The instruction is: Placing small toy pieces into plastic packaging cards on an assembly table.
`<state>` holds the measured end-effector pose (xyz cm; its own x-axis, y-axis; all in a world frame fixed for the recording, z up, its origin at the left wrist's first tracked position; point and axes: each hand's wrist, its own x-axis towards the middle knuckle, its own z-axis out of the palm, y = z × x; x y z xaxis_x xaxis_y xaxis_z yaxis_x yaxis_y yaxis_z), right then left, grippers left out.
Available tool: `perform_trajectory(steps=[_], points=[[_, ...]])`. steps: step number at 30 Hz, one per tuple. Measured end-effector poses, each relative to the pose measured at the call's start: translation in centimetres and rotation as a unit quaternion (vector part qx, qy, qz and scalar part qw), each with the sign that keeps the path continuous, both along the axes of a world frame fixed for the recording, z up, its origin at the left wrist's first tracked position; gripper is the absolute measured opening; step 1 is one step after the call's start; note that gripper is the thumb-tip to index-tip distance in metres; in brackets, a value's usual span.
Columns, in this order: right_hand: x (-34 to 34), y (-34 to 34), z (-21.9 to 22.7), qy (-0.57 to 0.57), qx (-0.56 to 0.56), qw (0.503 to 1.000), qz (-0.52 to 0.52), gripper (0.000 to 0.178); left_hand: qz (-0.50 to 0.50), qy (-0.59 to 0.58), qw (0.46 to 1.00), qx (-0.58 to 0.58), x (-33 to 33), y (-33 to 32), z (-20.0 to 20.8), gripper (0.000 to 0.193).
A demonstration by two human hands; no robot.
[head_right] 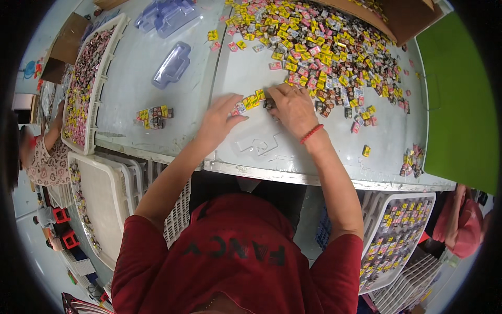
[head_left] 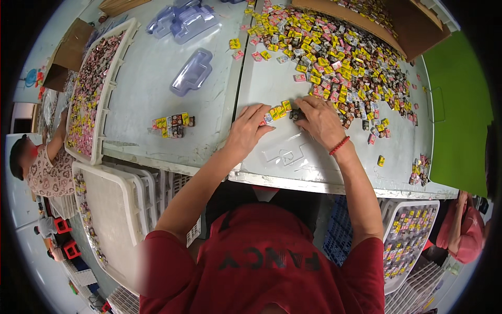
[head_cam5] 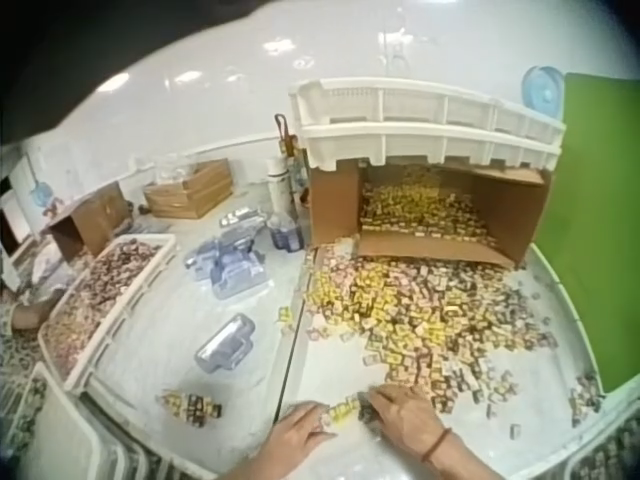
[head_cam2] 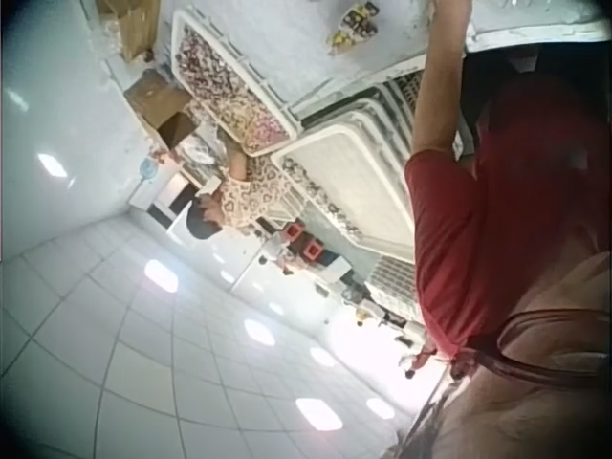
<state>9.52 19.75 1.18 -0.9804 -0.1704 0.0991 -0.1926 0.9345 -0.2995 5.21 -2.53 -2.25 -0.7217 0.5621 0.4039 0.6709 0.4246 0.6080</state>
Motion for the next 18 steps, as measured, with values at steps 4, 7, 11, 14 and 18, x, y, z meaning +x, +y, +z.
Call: perform_trajectory(steps=[4,7,11,14,18], points=[[-0.4,0.5,-0.5,0.002,-0.019,1.0,0.014,0.044,-0.006,-0.02,1.0,-0.002,-0.7,0.0,-0.3,0.051],[-0.5,1.0,-0.6,0.011,-0.035,0.999,0.026,0.042,-0.012,-0.01,1.0,-0.007,-1.3,0.7,0.1,0.055],[-0.5,0.9,-0.3,0.005,-0.053,0.999,0.004,0.041,-0.043,0.038,0.998,-0.014,-2.8,3.3,0.6,0.059],[-0.5,1.0,-0.6,0.021,-0.066,0.998,0.007,0.042,-0.091,-0.013,0.995,-0.049,-3.5,3.7,0.0,0.057],[-0.6,0.9,-0.8,0.012,-0.088,0.996,0.0,0.04,-0.112,-0.016,0.993,-0.022,-3.2,3.4,-0.9,0.055]])
